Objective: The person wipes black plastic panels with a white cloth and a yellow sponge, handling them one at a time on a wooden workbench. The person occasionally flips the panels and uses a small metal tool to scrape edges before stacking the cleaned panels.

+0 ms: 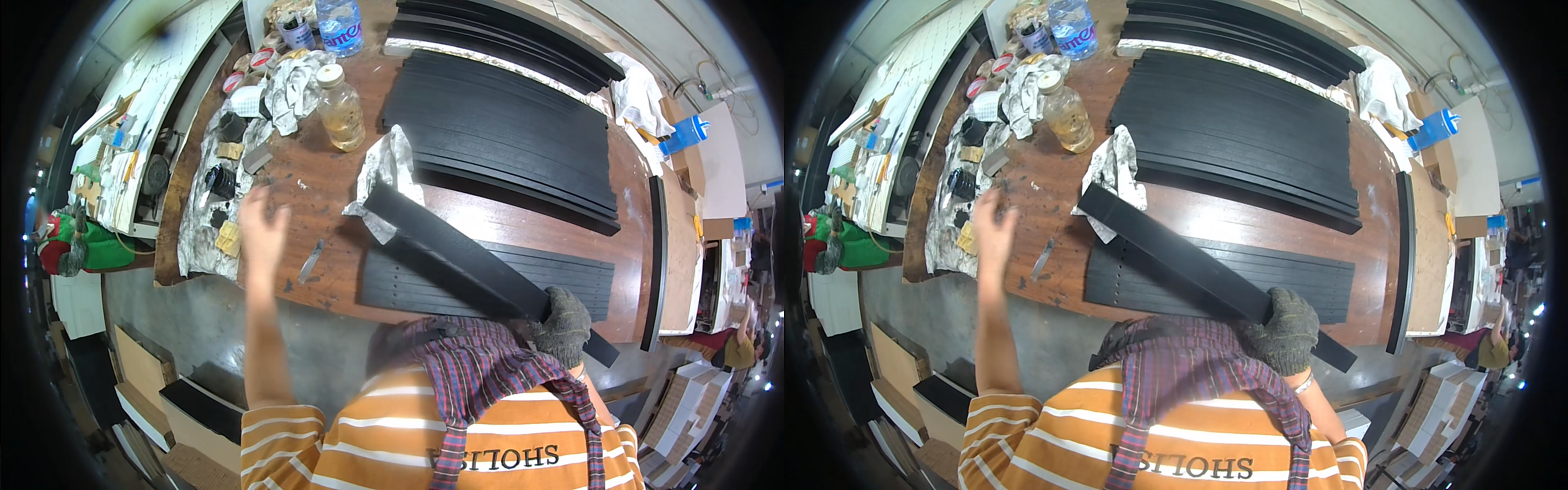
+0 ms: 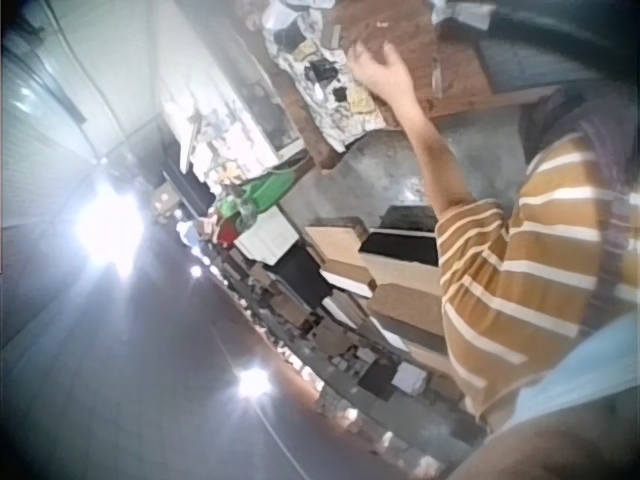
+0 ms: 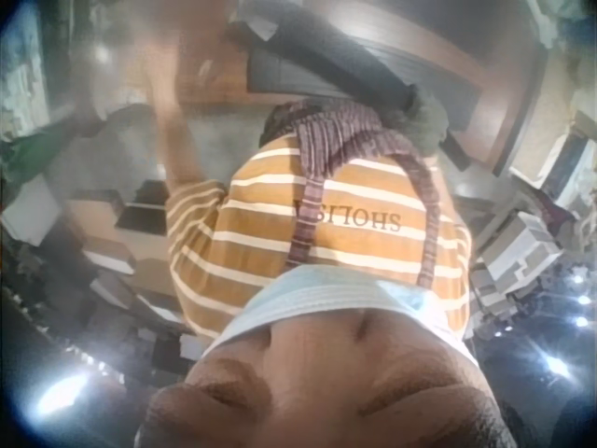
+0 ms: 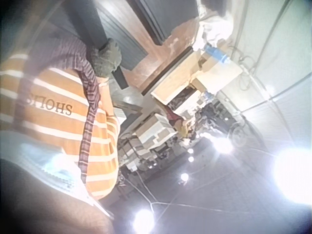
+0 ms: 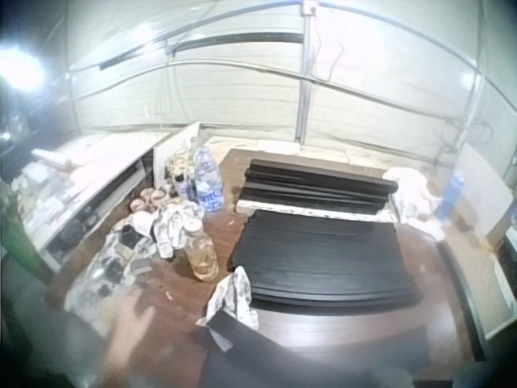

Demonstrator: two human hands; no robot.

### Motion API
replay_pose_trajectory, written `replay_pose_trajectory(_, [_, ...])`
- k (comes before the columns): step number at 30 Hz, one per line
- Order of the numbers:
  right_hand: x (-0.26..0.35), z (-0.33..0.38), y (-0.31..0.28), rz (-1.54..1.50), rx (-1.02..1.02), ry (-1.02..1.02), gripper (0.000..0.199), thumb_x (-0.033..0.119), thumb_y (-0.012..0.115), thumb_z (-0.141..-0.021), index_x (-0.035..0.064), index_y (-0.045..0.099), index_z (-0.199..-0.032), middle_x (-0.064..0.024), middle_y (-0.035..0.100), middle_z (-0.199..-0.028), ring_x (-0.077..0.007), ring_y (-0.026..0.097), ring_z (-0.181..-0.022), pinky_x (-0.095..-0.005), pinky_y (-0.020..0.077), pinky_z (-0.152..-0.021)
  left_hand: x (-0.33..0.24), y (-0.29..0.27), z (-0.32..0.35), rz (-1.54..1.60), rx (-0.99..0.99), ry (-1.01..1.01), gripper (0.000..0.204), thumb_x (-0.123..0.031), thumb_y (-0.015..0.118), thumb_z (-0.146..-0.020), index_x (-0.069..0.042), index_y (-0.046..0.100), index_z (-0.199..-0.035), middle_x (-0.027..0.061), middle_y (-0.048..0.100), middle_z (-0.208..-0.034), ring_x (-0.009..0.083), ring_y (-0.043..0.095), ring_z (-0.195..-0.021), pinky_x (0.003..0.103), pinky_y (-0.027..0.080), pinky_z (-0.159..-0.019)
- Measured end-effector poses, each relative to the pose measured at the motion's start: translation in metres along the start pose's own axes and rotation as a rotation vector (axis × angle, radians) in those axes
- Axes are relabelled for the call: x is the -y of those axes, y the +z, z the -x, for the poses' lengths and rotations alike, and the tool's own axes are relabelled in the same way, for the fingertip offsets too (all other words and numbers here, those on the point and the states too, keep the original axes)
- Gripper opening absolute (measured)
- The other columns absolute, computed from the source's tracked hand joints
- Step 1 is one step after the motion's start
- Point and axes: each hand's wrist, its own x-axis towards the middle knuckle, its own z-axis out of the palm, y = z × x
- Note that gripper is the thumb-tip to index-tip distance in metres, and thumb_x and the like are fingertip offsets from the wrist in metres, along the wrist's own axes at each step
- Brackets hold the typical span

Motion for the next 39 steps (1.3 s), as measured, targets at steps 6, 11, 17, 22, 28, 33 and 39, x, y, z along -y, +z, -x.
replay_pose_trajectory(6, [-0.010, 0.008, -0.002, 0.017, -0.050, 0.069, 0.048, 0.020, 0.085, -0.064, 0.0053, 0.067, -0.106, -0.0173, 0.067, -0.095, -0.0397, 0.065, -0.092, -0.0473, 0.0503, -0.082, -0.120, 0.094, 0.015, 0.145, 0.382, 0.281, 0.081, -0.028, 0.082, -0.081, -0.009, 0.045, -0.151, 0.0175, 0.040, -0.157, 0.0353, 0.046, -0.138, 0.043, 0.041, -0.114])
replay_pose_trajectory(11, [-0.022, 0.026, -0.005, -0.017, -0.069, 0.151, 0.042, 0.015, 0.081, -0.066, 0.0058, 0.066, -0.104, -0.0164, 0.066, -0.093, -0.0391, 0.064, -0.091, -0.0464, 0.0501, -0.081, -0.129, 0.093, -0.012, 0.471, 0.407, -0.157, 0.043, -0.002, 0.073, -0.085, 0.000, 0.064, -0.127, 0.0143, 0.073, -0.107, 0.0265, 0.073, -0.092, 0.038, 0.058, -0.086])
replay_pose_trajectory(17, [-0.022, 0.035, 0.002, -0.058, -0.116, 0.138, 0.038, 0.023, 0.083, -0.067, 0.0055, 0.067, -0.097, -0.0159, 0.066, -0.089, -0.0382, 0.064, -0.086, -0.0474, 0.0506, -0.077, -0.175, 0.048, -0.010, 0.841, 0.453, 0.123, 0.049, -0.001, 0.074, -0.085, 0.001, 0.059, -0.131, 0.0114, 0.066, -0.121, 0.0177, 0.065, -0.110, 0.032, 0.053, -0.097])
replay_pose_trajectory(22, [-0.021, 0.030, 0.003, -0.069, -0.120, 0.073, 0.042, 0.031, 0.086, -0.067, 0.0058, 0.068, -0.095, -0.0154, 0.065, -0.087, -0.0369, 0.064, -0.082, -0.0467, 0.0503, -0.074, -0.187, 0.066, -0.006, 0.818, 0.300, -0.062, 0.027, 0.000, 0.074, -0.086, 0.002, 0.065, -0.112, 0.0077, 0.071, -0.097, 0.0148, 0.065, -0.089, 0.030, 0.053, -0.082])
replay_pose_trajectory(28, [-0.027, 0.032, 0.003, -0.085, -0.136, 0.065, 0.043, 0.032, 0.087, -0.065, 0.0058, 0.068, -0.095, -0.0160, 0.066, -0.085, -0.0372, 0.064, -0.080, -0.0470, 0.0505, -0.073, -0.150, 0.038, -0.041, 0.827, -0.170, -0.328, 0.016, 0.007, 0.061, -0.094, 0.005, 0.065, -0.109, 0.0106, 0.073, -0.096, 0.0163, 0.070, -0.076, 0.031, 0.059, -0.068])
replay_pose_trajectory(33, [-0.027, 0.021, 0.012, -0.079, -0.116, 0.050, 0.043, 0.034, 0.084, -0.068, 0.0048, 0.069, -0.097, -0.0157, 0.066, -0.086, -0.0368, 0.064, -0.081, -0.0469, 0.0509, -0.075, -0.247, 0.017, 0.015, 0.541, 0.187, 0.295, 0.023, -0.003, 0.073, -0.086, -0.001, 0.068, -0.109, 0.0107, 0.073, -0.099, 0.0197, 0.072, -0.086, 0.034, 0.059, -0.076])
replay_pose_trajectory(39, [-0.006, 0.003, 0.014, -0.273, 0.058, 0.104, 0.041, 0.036, 0.081, -0.071, 0.0063, 0.071, -0.098, -0.0187, 0.070, -0.089, -0.0375, 0.068, -0.086, -0.0454, 0.0527, -0.076, -0.291, 0.059, 0.075, 0.354, 0.313, 1.051, 0.034, -0.019, 0.076, -0.074, -0.028, 0.073, -0.106, -0.0006, 0.072, -0.116, 0.0234, 0.065, -0.118, 0.062, 0.037, -0.110])
